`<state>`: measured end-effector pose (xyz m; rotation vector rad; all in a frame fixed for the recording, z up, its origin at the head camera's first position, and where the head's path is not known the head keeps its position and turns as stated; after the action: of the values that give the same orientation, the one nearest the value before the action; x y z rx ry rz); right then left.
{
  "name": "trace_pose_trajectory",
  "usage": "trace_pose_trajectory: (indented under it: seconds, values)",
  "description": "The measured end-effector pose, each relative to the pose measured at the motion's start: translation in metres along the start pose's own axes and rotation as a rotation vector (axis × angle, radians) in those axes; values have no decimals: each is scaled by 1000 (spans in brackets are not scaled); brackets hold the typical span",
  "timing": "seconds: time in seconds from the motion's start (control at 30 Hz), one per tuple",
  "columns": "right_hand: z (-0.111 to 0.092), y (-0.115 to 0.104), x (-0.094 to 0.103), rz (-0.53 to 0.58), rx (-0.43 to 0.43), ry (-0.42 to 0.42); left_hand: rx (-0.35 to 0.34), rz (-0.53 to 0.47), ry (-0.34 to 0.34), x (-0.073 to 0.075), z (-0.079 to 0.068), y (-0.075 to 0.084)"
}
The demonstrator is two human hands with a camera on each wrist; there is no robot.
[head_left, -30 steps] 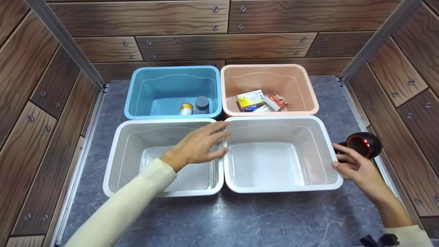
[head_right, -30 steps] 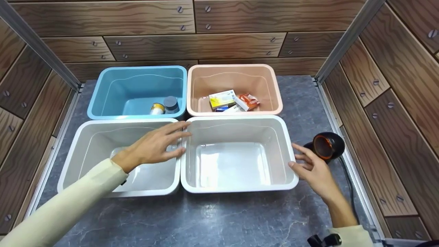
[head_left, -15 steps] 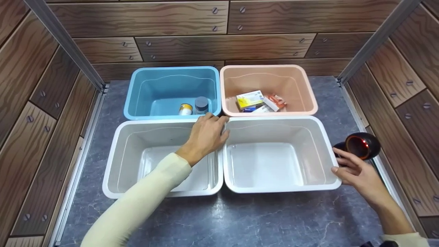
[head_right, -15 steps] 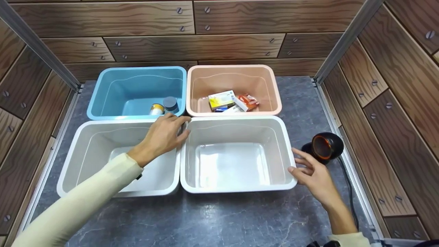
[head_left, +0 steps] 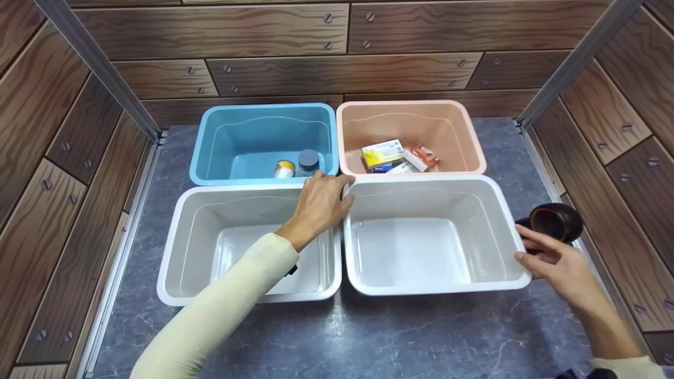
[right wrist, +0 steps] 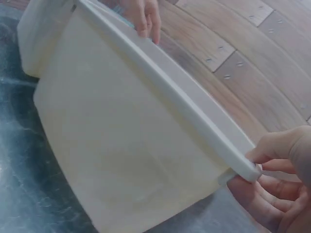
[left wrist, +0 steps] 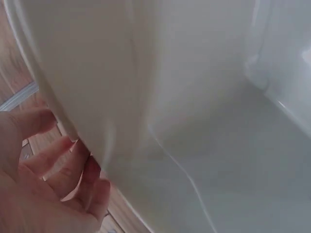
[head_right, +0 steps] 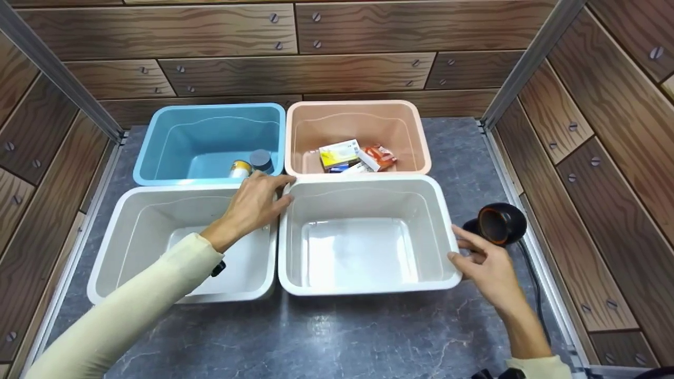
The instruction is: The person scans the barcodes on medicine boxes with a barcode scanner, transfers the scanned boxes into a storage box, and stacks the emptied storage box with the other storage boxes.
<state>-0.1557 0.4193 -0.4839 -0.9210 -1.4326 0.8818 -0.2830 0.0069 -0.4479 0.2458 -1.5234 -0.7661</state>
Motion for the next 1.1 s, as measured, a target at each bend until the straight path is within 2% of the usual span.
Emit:
trace_pose_trajectory:
  seconds: [0.1,0.23,0.4,0.47,0.63,0.8,0.9,1.0,1.1]
  values:
    - [-2,-7,9,88,-11,-6,22,-122,-33,2,0,2]
    - [-5,-20,23,125,-22,-3,58,-267,-70,9,2,8]
    - [-7,-39,35,147,-25,15,63,-351,-69,25,3,18]
    - [-7,-47,39,119,-15,22,50,-370,-48,35,3,24]
    - [-8,-74,46,66,35,23,9,-369,29,67,4,39]
    - [-7,-101,44,124,84,-33,3,-305,89,98,7,49]
    - [-5,-117,40,216,129,-74,29,-261,87,116,9,51]
    - [-1,-132,37,336,166,-102,81,-234,54,133,8,51]
    - [4,-147,36,393,190,-106,107,-224,48,154,6,52]
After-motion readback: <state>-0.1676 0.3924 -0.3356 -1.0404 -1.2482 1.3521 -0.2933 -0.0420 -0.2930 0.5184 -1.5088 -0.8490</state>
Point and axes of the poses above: each hand's wrist, its own z-axis towards the middle knuckle, its own x-axis out of the back of the hand, y = z × x, the point moved 10 cm from there along z, towards the middle knuckle, and after that the axes turned 7 degrees about -z, right-handed, at the moved point
